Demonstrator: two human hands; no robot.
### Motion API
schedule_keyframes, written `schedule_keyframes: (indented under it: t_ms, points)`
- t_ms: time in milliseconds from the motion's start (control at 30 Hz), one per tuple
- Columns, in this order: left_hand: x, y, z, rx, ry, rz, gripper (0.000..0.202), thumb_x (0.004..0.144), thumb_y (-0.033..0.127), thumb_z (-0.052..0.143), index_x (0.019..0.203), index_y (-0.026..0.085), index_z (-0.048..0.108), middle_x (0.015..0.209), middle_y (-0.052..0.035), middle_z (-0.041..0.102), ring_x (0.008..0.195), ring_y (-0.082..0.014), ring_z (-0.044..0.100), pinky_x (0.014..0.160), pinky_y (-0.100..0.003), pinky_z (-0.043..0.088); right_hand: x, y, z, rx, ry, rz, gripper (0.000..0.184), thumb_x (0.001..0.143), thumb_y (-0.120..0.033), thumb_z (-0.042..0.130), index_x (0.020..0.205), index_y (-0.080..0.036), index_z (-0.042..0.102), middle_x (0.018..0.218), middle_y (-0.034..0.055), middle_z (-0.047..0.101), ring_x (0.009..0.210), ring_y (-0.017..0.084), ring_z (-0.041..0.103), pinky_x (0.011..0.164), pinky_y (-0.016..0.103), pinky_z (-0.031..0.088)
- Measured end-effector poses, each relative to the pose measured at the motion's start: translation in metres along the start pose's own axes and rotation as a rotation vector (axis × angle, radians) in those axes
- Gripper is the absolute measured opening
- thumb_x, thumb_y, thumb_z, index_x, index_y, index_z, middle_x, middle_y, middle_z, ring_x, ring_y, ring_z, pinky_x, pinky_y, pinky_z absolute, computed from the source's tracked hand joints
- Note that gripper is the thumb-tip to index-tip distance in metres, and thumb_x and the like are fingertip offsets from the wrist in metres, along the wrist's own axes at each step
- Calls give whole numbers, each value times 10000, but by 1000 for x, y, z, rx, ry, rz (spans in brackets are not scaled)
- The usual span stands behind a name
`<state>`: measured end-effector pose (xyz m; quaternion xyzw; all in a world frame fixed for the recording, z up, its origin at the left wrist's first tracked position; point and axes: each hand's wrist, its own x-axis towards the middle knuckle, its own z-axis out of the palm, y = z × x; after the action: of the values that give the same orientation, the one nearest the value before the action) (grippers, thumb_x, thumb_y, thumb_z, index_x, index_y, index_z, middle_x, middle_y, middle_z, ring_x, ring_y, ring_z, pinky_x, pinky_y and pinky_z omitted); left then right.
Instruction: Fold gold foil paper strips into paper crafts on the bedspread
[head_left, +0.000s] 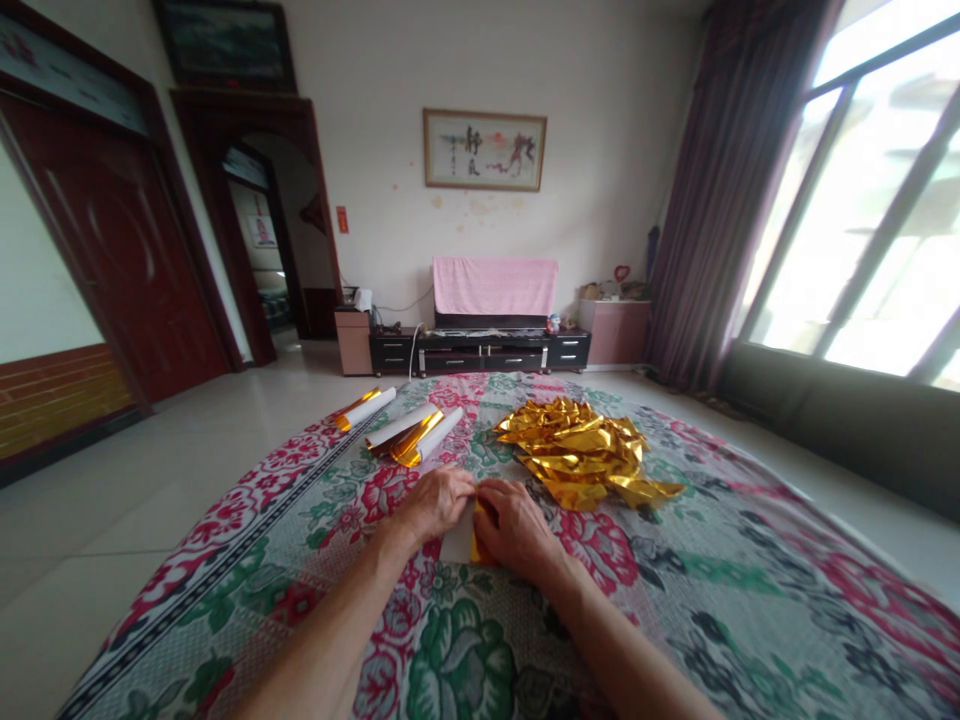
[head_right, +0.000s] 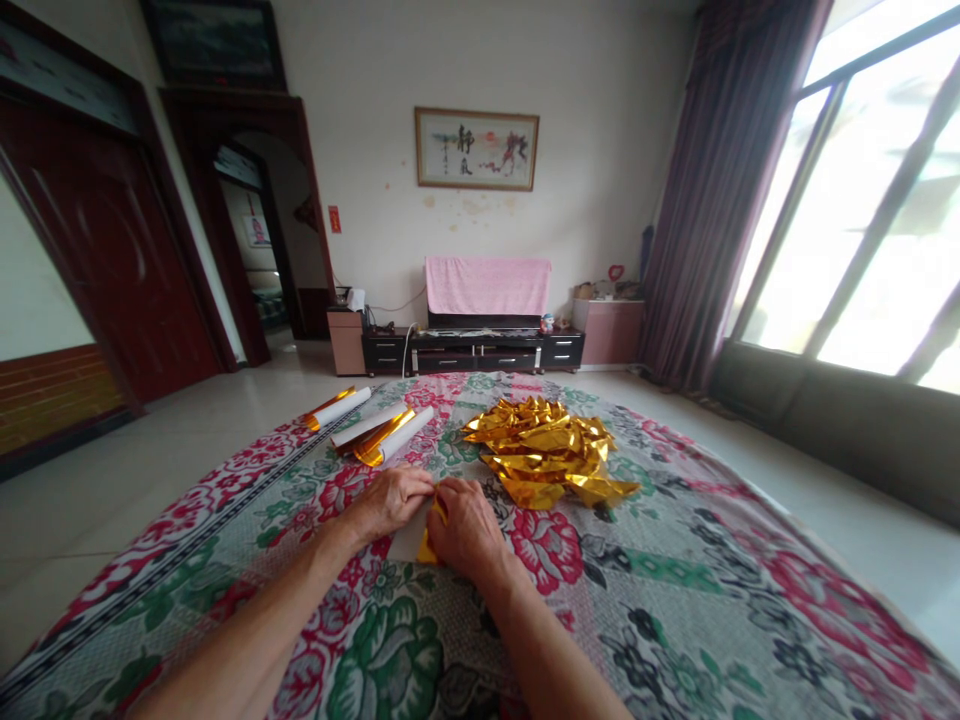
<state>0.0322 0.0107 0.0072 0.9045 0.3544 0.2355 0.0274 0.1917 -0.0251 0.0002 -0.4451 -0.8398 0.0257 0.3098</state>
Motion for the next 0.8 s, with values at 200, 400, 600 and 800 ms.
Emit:
schedule_keyframes:
  t_ms: [200,400,600,800]
  points:
    - [0,-3,1,8,-12,11,281,749,98,424,833,203,670,845,-32,633,856,-146,556,805,-261,416,0,0,0,10,-13,13,167,761,-166,456,867,-161,585,885,51,591,874,157,516,834,271,325]
    - [-1,-1,1,-10,-2,10,280,750,103,427,837,205,673,848,-34,636,857,-145,556,799,-260,419,0,2,2,18,0,11,142,749,-165,470,844,-165,576,875,42,590,865,154,519,819,262,330]
    - [0,-2,0,-42,41,38,257,741,79,434,760,179,669,809,-28,647,793,-135,570,752,-247,429,0,3,2,22,6,5,115,749,-172,470,809,-162,568,870,42,584,848,149,518,812,261,332]
    - [0,-4,2,-25,55,68,230,740,85,446,714,172,658,760,-22,638,772,-136,570,732,-246,431,-1,4,3,32,13,-1,125,749,-174,468,821,-164,569,879,47,580,861,155,514,822,266,328]
